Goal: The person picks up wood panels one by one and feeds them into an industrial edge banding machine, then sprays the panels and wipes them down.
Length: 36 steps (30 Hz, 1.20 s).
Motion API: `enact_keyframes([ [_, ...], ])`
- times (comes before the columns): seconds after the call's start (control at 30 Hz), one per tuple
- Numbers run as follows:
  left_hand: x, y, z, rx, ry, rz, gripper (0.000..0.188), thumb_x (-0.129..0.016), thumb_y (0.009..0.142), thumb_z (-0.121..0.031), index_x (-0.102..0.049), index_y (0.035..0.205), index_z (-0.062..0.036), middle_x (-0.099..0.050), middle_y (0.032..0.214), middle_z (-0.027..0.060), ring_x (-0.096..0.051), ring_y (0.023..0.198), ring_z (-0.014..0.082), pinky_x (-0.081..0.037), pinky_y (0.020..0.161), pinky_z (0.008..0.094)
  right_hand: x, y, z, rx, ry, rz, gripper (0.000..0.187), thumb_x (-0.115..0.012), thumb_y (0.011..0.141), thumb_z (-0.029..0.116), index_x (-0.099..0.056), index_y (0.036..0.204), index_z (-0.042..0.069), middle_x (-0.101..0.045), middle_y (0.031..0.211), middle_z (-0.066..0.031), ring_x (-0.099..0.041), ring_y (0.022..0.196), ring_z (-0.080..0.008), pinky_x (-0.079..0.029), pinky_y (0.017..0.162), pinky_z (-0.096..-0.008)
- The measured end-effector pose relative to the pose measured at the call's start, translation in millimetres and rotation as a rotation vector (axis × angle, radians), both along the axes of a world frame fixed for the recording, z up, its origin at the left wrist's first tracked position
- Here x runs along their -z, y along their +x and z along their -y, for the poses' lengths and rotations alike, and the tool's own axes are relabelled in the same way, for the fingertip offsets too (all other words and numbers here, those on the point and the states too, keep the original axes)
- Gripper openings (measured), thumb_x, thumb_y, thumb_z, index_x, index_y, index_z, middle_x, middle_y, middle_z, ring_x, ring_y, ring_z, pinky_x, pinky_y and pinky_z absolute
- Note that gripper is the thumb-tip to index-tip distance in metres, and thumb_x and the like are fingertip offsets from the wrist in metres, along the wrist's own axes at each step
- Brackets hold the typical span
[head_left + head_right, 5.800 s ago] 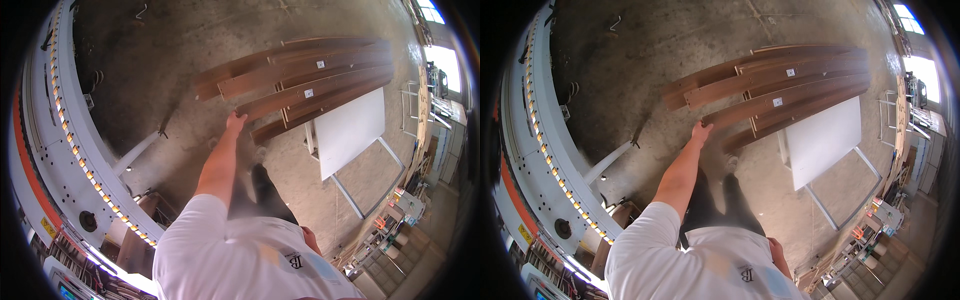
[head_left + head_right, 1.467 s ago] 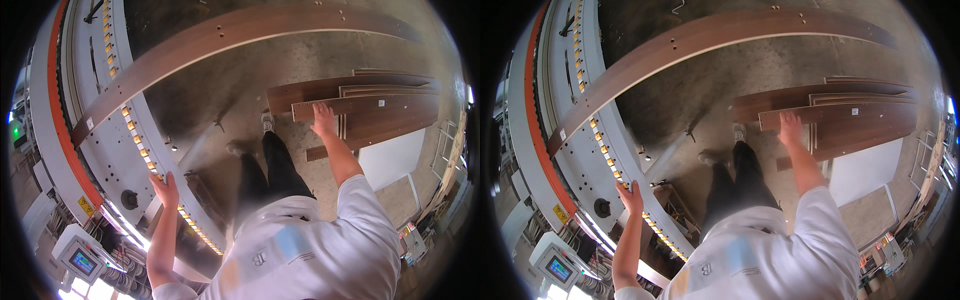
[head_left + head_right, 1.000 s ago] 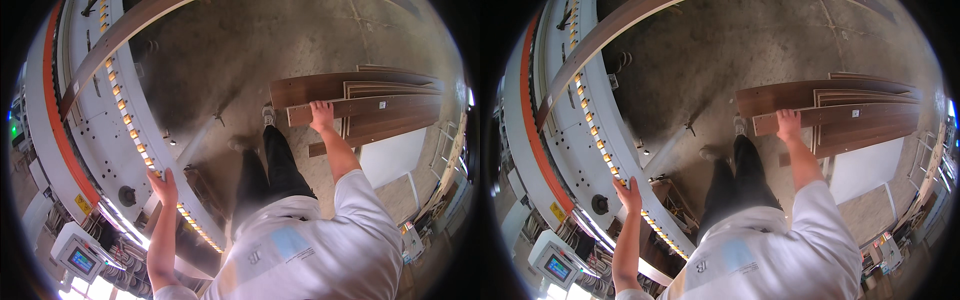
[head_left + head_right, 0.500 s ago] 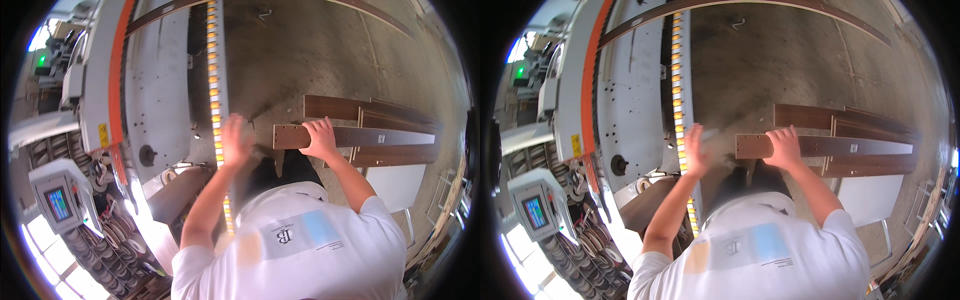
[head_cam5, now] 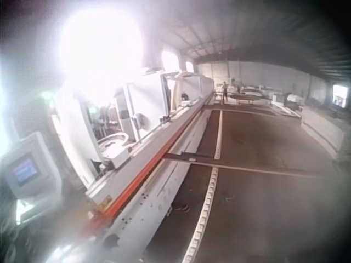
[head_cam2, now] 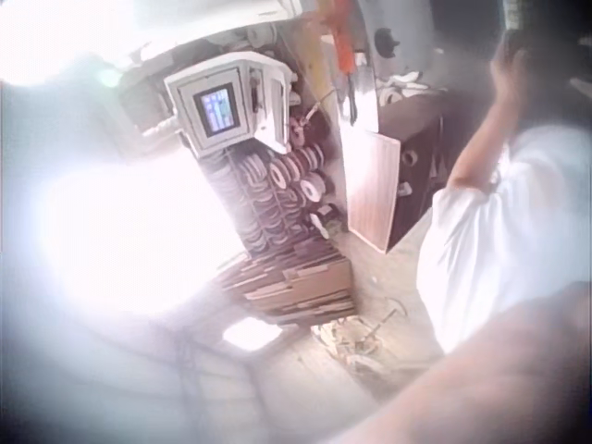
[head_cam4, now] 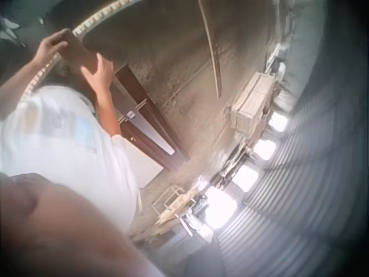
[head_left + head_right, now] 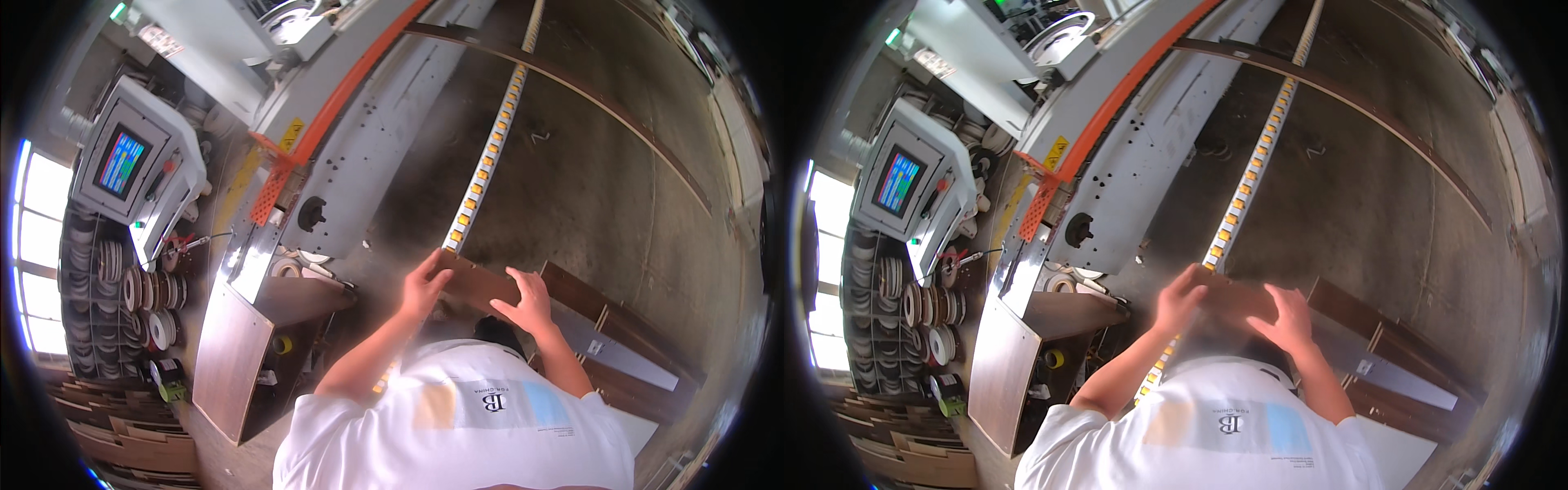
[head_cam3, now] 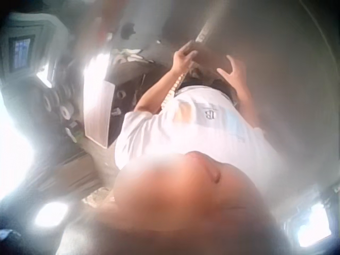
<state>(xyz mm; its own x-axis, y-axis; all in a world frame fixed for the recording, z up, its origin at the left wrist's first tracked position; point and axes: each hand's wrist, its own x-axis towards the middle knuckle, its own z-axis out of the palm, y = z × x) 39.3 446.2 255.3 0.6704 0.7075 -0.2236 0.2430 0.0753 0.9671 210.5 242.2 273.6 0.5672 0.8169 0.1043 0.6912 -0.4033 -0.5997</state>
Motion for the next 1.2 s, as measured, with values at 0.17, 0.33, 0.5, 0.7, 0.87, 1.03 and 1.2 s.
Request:
enact_keyframes([
  [0.17,7,-56,-67,-0.519,-0.226,0.240,0.030,-0.074,0.091,-0.009,-0.070,0.118,0.0008,-0.073,0.100,0.0036,-0.065,0.086,0.0087,-0.053,0.073,0.0230,34,34,71,0.024,-0.315,-0.249,0.062,-0.077,0.077,0.050,-0.065,0.122,0.008,-0.068,0.115,-0.0159,-0.063,0.109,-0.0336,-0.050,0.094,-0.0428],
  [0.33,-23,-103,-146,-0.949,-0.033,0.371,0.016,-0.077,0.089,-0.014,-0.074,0.101,-0.0044,-0.070,0.084,-0.0025,-0.058,0.064,0.0042,-0.040,0.050,0.0178,79,61,174,0.076,-0.638,-0.502,0.056,-0.074,0.080,0.056,-0.072,0.102,0.005,-0.072,0.094,-0.0168,-0.069,0.087,-0.0309,-0.053,0.080,-0.0402],
  [0.5,-39,-142,-190,-1.078,-0.054,0.540,0.024,-0.074,0.092,-0.013,-0.066,0.114,-0.0120,-0.068,0.090,-0.0027,-0.060,0.066,0.0063,-0.044,0.051,0.0183,91,83,213,0.087,-0.884,-0.542,0.061,-0.069,0.079,0.064,-0.074,0.097,0.005,-0.072,0.094,-0.0180,-0.069,0.090,-0.0329,-0.052,0.080,-0.0413],
  [0.7,36,-153,-203,-1.014,0.055,0.436,0.064,-0.074,0.091,-0.010,-0.039,0.144,-0.0033,-0.063,0.098,0.0018,-0.060,0.080,0.0087,-0.047,0.064,0.0210,130,70,223,0.089,-0.848,-0.464,0.066,-0.062,0.081,0.071,-0.075,0.090,0.007,-0.071,0.090,-0.0190,-0.068,0.089,-0.0349,-0.052,0.078,-0.0431],
  [0.87,88,-143,-217,-1.012,-0.052,0.260,0.074,-0.076,0.091,-0.016,-0.033,0.150,-0.0009,-0.063,0.098,0.0033,-0.057,0.083,0.0088,-0.045,0.067,0.0230,133,54,198,0.104,-0.818,-0.404,0.066,-0.060,0.082,0.071,-0.075,0.089,0.007,-0.071,0.090,-0.0190,-0.068,0.089,-0.0366,-0.051,0.078,-0.0444],
  [1.03,124,-133,-222,-0.977,-0.052,0.132,0.083,-0.076,0.089,-0.022,-0.028,0.152,0.0021,-0.062,0.088,0.0040,-0.057,0.071,0.0103,-0.047,0.057,0.0251,107,35,154,0.117,-0.808,-0.358,0.067,-0.058,0.085,0.069,-0.075,0.090,0.005,-0.071,0.090,-0.0203,-0.068,0.089,-0.0381,-0.052,0.079,-0.0449],
  [1.2,140,-132,-240,-0.915,0.030,0.000,0.085,-0.074,0.090,-0.025,-0.025,0.153,0.0025,-0.064,0.088,0.0074,-0.060,0.075,0.0142,-0.050,0.066,0.0281,94,17,109,0.156,-0.802,-0.336,0.067,-0.054,0.087,0.069,-0.075,0.092,0.005,-0.071,0.094,-0.0211,-0.068,0.093,-0.0394,-0.051,0.082,-0.0457],
])
